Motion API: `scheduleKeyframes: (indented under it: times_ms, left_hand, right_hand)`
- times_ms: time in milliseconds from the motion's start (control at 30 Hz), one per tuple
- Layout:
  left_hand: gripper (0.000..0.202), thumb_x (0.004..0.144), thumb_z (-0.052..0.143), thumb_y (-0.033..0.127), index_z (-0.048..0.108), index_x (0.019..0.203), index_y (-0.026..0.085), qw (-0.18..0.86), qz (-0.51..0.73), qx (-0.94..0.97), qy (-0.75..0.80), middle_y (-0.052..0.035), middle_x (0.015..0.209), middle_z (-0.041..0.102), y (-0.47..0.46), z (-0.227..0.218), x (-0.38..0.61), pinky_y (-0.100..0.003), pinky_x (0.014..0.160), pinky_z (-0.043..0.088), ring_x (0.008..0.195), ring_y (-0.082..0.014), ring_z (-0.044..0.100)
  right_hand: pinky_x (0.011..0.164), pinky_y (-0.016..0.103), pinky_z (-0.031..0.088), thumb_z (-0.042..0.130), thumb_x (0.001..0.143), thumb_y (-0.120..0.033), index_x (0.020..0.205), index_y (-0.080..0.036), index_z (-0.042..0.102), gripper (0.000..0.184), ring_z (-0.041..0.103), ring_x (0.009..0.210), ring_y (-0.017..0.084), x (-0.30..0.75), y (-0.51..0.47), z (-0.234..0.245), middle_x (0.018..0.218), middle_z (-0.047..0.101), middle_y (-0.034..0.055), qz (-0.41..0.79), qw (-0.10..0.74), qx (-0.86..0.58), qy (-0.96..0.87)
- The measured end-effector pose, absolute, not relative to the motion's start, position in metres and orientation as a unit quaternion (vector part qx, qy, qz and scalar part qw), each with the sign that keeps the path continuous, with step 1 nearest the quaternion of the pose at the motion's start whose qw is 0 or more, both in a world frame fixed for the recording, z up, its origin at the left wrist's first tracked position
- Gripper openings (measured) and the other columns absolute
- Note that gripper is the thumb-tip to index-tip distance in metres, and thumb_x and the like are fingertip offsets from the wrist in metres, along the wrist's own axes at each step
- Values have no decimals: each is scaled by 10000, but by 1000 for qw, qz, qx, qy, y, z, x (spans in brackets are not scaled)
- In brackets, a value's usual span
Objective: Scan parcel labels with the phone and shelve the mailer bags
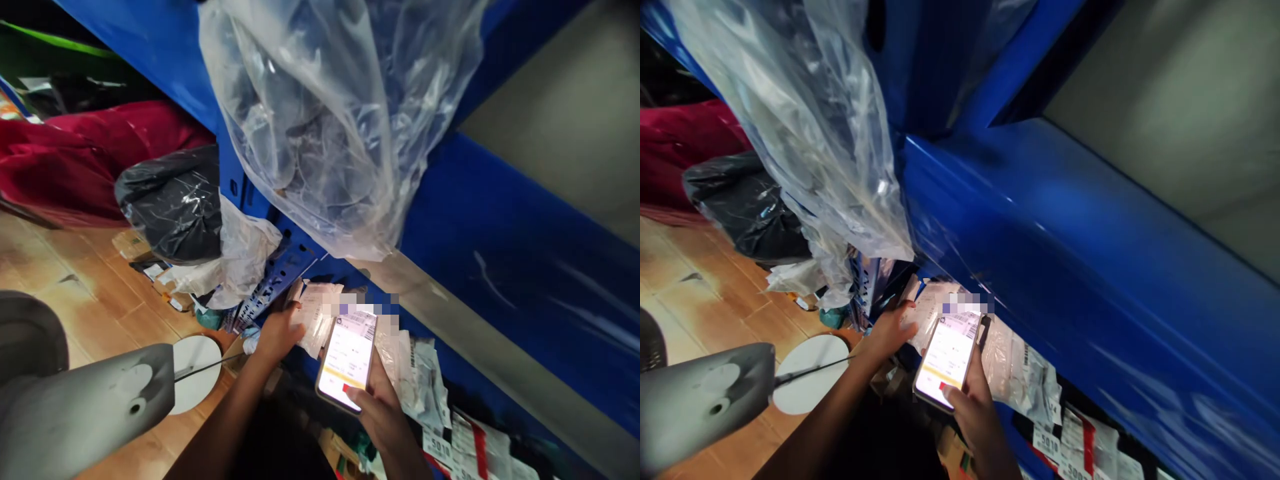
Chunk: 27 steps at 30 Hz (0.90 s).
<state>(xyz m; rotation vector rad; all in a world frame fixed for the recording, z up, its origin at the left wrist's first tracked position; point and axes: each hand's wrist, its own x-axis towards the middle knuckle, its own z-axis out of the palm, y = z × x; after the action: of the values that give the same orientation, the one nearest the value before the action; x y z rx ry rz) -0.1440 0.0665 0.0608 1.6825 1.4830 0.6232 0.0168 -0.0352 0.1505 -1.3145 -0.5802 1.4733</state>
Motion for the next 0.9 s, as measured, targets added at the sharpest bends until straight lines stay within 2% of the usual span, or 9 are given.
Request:
scheduleKeyframes:
  times_ms: [133, 200, 300, 433, 633, 767, 900]
  left_hand:
    - [587, 763, 425, 49, 454, 1322, 224, 373, 319, 675, 551, -100, 1345, 516, 61, 51, -137, -373, 1040, 403, 1225, -212, 506]
    - [654, 740, 418, 16, 393, 1364, 207, 358, 379, 661, 540, -104, 1371, 485, 57, 43, -131, -384, 1070, 385, 1278, -208, 453]
    - [547, 732, 493, 56, 473, 1268, 163, 354, 433, 622, 548, -114, 1244, 564, 49, 35, -124, -398, 1026, 441, 1181, -222, 529]
    - [375, 722, 492, 41, 579, 1052, 196, 358, 467, 599, 544, -70, 1130, 596, 42, 34, -119, -368, 933, 505, 1078, -197, 577]
    - [308, 755, 492, 69, 580, 1019, 202, 356, 468, 589, 554, -66, 1114, 589, 43, 36, -119, -389, 950, 488, 1073, -197, 570]
    - [331, 740, 494, 57, 575, 1027, 201, 351, 465, 590, 559, -67, 1115, 580, 43, 36, -118, -382, 944, 490, 1077, -199, 564]
    - [317, 737, 504, 70, 572, 1020, 196, 343, 462, 593, 563, -71, 1091, 581, 44, 36, -117, -389, 953, 485, 1057, -204, 568]
  right_hand:
    - [1029, 468, 421, 645, 593, -95, 1455, -265, 193, 988, 557, 1211, 291, 9, -35, 159, 1255, 652, 87, 625, 505, -534, -262]
    - [1048, 455, 401, 634, 593, -85, 1432, -256, 235, 945, 541, 1230, 280, 7, -34, 165, 1225, 671, 79, 626, 506, -531, -264]
    - [1053, 458, 391, 641, 580, -87, 1416, -264, 250, 940, 536, 1234, 286, 5, -33, 172, 1202, 684, 71, 632, 508, -522, -264]
    - [1039, 462, 398, 663, 581, -88, 1424, -264, 237, 960, 553, 1214, 297, 9, -34, 173, 1164, 703, 72, 635, 496, -534, -257]
    - [989, 449, 436, 726, 604, -136, 1449, -215, 189, 1005, 583, 1172, 315, 13, -38, 175, 1172, 697, 109, 648, 477, -545, -236]
    - [986, 421, 439, 738, 612, -146, 1463, -248, 158, 1035, 589, 1169, 293, 11, -39, 175, 1178, 697, 89, 653, 492, -527, -232]
    - [946, 430, 465, 755, 608, -143, 1468, -279, 137, 1067, 649, 1071, 289, 9, -39, 174, 1103, 732, 60, 657, 502, -511, -237]
